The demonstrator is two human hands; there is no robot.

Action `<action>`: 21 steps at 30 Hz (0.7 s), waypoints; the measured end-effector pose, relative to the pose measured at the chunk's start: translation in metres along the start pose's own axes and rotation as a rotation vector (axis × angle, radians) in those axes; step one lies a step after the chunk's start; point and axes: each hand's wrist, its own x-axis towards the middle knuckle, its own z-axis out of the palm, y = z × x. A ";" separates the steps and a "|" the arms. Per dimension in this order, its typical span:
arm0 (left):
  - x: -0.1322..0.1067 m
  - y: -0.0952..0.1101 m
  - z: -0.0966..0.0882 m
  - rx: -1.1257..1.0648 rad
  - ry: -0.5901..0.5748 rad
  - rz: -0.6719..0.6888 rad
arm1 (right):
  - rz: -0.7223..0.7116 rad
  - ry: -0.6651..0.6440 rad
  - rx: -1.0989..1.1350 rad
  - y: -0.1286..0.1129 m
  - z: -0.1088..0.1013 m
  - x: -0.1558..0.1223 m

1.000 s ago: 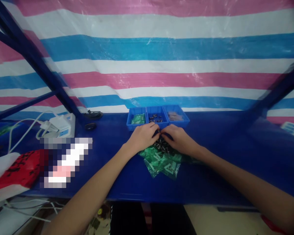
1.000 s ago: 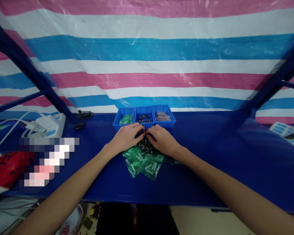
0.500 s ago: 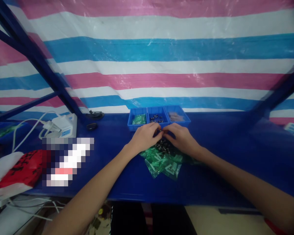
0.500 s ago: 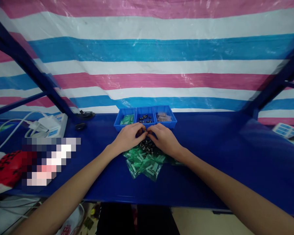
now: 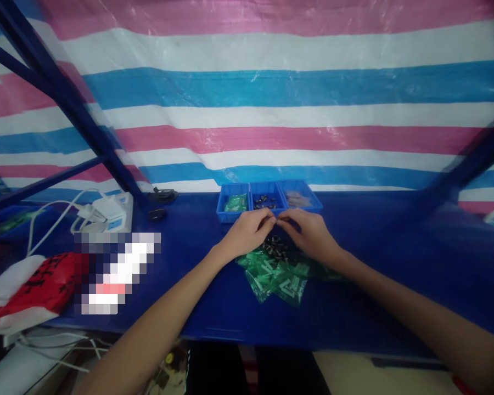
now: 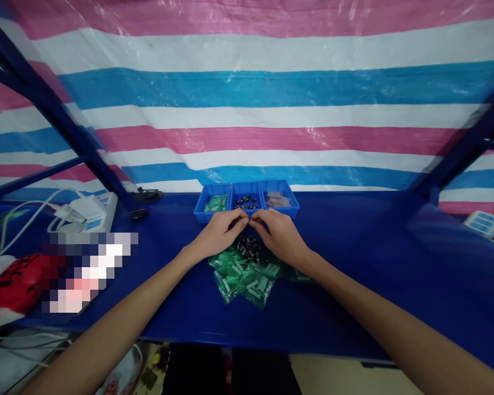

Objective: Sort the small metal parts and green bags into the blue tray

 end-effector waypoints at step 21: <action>-0.002 -0.004 0.003 0.236 -0.004 0.030 | 0.036 -0.094 0.076 0.003 0.002 0.001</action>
